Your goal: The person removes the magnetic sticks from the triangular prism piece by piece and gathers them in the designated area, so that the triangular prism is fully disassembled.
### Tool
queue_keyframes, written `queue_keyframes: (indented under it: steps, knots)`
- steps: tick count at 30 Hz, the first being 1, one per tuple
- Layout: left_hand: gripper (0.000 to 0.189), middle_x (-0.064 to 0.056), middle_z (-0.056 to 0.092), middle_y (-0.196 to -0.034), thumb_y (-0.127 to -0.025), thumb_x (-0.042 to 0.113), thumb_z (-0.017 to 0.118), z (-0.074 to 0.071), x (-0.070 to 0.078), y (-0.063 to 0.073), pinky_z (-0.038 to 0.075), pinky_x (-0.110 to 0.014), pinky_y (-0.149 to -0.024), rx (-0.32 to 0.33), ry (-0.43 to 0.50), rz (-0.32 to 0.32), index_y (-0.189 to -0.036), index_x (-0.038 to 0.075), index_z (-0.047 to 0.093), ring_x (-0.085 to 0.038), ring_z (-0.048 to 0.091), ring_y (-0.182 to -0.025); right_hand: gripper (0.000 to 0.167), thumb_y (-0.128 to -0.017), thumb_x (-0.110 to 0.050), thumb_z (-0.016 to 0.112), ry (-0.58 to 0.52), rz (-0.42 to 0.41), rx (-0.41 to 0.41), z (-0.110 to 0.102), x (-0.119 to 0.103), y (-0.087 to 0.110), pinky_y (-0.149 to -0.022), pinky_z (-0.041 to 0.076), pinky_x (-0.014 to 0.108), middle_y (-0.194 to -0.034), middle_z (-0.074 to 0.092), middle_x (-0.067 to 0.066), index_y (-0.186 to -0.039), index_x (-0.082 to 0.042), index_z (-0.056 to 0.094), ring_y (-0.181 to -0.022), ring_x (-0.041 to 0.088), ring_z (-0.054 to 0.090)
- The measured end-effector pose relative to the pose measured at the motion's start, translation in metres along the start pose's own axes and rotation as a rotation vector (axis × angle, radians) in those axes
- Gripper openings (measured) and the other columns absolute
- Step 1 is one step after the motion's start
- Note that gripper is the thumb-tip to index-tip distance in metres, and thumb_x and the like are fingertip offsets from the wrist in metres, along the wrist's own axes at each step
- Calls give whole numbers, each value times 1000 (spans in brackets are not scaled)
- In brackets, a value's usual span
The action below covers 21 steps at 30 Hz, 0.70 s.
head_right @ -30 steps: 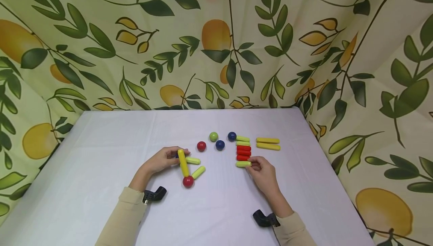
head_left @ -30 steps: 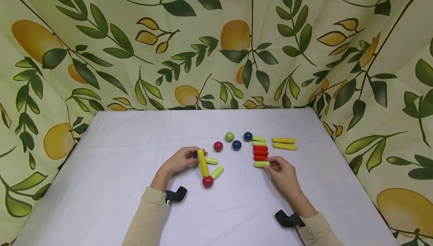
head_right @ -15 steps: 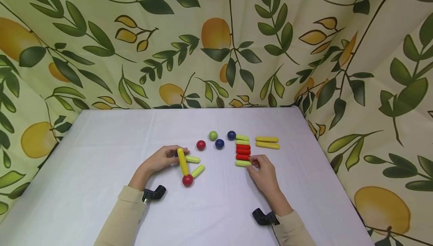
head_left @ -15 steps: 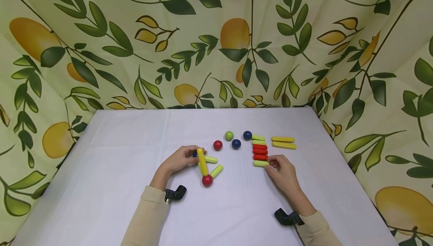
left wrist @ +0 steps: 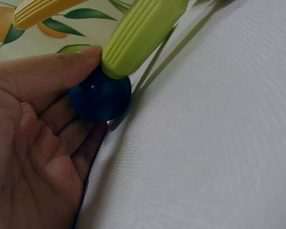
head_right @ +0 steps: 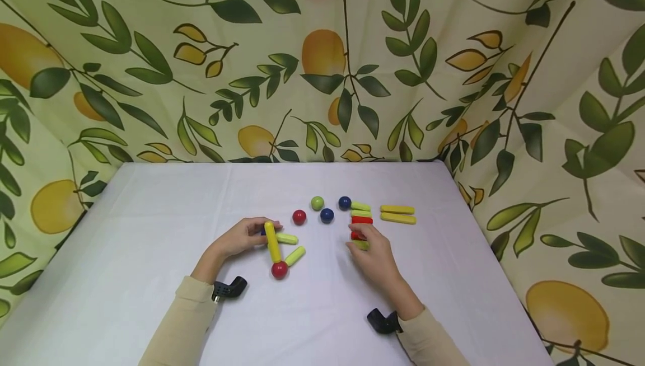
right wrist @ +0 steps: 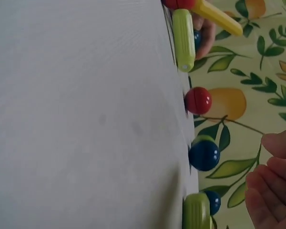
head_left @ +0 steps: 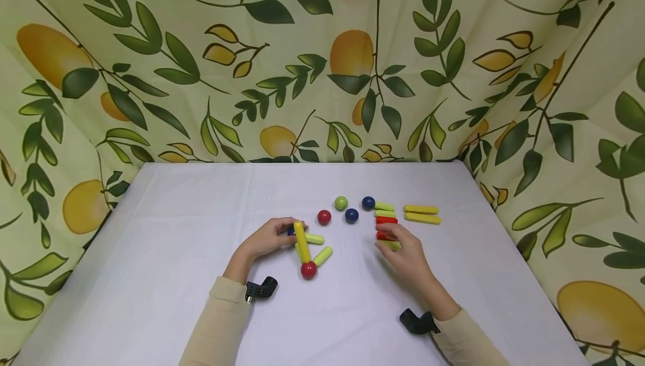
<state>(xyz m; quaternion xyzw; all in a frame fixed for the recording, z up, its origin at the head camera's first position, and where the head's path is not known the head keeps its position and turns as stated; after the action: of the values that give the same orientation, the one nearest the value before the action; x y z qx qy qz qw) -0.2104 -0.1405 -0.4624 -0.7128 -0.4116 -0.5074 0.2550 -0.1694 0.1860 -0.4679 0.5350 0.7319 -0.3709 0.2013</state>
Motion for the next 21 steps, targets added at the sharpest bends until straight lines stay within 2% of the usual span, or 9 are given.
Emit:
queue_keyframes:
  steps: [2, 6, 10, 16, 21]
  knots:
    - [34, -17, 60, -127, -88, 2, 60, 0, -2, 0, 32, -50, -112, -6, 2, 8, -122, -1, 60, -32, 48, -125, 38, -80, -4, 74, -47, -50, -48, 7, -8, -5, -86, 55, 43, -112, 66, 14, -115, -2, 62, -100, 30, 64]
    - [35, -18, 59, -128, -89, 1, 59, 1, -18, -5, 31, -51, -112, -8, 0, 12, -124, -2, 59, -33, 48, -125, 41, -81, -3, 72, -151, -125, -149, 24, -25, -16, -88, 54, 42, -116, 65, 18, -120, 0, 60, -105, 29, 63]
    - [35, -15, 60, -128, -90, 3, 59, 2, -32, -10, 29, -52, -113, 2, -5, 7, -124, 1, 60, -32, 46, -128, 44, -83, -4, 71, -224, -153, -256, 42, -43, -25, -91, 53, 40, -122, 62, 16, -124, -2, 57, -111, 26, 61]
    - [34, -11, 63, -125, -89, 6, 62, 1, -34, -10, 31, -50, -113, 1, -4, 31, -122, 5, 61, -29, 49, -127, 47, -86, -6, 67, -277, -181, -419, 63, -62, -39, -97, 50, 36, -132, 57, 10, -131, -3, 52, -120, 25, 56]
    - [35, -11, 63, -125, -88, 7, 62, -1, -33, -10, 34, -49, -111, -6, -12, 52, -123, 4, 61, -28, 51, -125, 49, -89, -7, 64, -295, -197, -510, 75, -75, -52, -99, 49, 34, -135, 55, 9, -136, -4, 48, -123, 22, 54]
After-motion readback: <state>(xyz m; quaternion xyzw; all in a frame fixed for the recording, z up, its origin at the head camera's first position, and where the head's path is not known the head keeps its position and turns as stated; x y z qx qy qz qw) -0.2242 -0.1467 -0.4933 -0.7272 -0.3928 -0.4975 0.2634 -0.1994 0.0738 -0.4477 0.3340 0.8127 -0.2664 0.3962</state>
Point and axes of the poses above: each hand's wrist, its own y-axis away from the middle knuckle, its own z-axis out of the palm, x = y × z, the point moved 1 cm from there along -y, towards the middle knuckle
